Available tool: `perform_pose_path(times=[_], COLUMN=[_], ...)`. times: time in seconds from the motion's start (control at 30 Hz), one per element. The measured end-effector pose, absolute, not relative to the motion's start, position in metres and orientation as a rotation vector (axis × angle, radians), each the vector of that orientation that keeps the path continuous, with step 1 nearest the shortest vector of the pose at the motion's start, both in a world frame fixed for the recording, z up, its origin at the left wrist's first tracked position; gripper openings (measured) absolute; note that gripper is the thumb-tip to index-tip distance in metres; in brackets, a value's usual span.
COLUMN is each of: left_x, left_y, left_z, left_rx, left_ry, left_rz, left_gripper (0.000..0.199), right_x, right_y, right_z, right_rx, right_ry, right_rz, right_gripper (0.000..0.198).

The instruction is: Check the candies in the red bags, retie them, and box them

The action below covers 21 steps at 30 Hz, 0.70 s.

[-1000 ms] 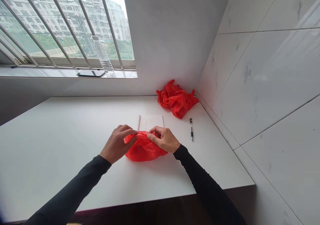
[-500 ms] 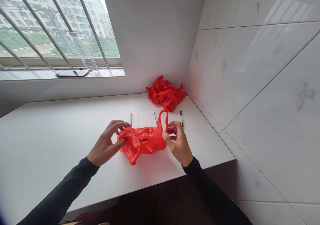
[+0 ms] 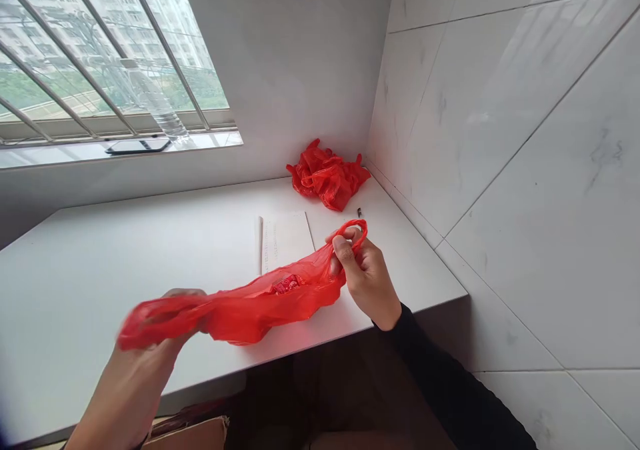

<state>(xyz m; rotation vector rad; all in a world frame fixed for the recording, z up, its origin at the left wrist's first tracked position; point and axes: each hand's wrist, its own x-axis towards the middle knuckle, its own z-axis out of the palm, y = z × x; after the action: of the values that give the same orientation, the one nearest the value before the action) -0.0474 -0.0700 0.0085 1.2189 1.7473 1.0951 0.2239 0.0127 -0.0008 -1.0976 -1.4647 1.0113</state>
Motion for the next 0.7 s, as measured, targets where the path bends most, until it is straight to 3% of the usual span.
perform_pose_path(times=[0.07,0.17,0.23,0.33,0.4,0.53,0.7], left_x=[-0.044,-0.038,-0.034,-0.032,-0.032,-0.028,-0.024], left_y=[-0.085,-0.095,-0.094,-0.092,-0.093,-0.097,-0.095], left_z=[0.012,0.015,0.014,0.007,0.001,-0.006,0.001], left_rx=[1.167,1.077,1.041,0.993,0.994,0.935,0.543], left_ry=[1.784,1.825,1.819,1.791,1.807,1.749,1.445], left_rz=[1.003,0.934,0.991,1.119,1.144,1.181,1.254], left_gripper=[0.037,0.044,0.044,0.038,0.034,0.028,0.023], right_x=[0.225,0.22,0.211,0.194,0.184,0.173,0.169], right_y=[0.004,-0.02,-0.034,-0.037,-0.025,0.005,0.012], right_z=[0.005,0.022,0.034,0.04,0.031,-0.004,-0.038], right_rx=[-1.126,-0.993,-0.728,-0.42,-0.537,-1.058,-1.104], right_ry=[-1.486,-1.439,-1.502,-1.998,-2.358,-2.854,-2.822], right_rz=[0.937,0.514,0.352,0.642,0.859,0.868,0.829], right_gripper=[0.017,0.041,0.039,0.032,0.027,0.018,0.015])
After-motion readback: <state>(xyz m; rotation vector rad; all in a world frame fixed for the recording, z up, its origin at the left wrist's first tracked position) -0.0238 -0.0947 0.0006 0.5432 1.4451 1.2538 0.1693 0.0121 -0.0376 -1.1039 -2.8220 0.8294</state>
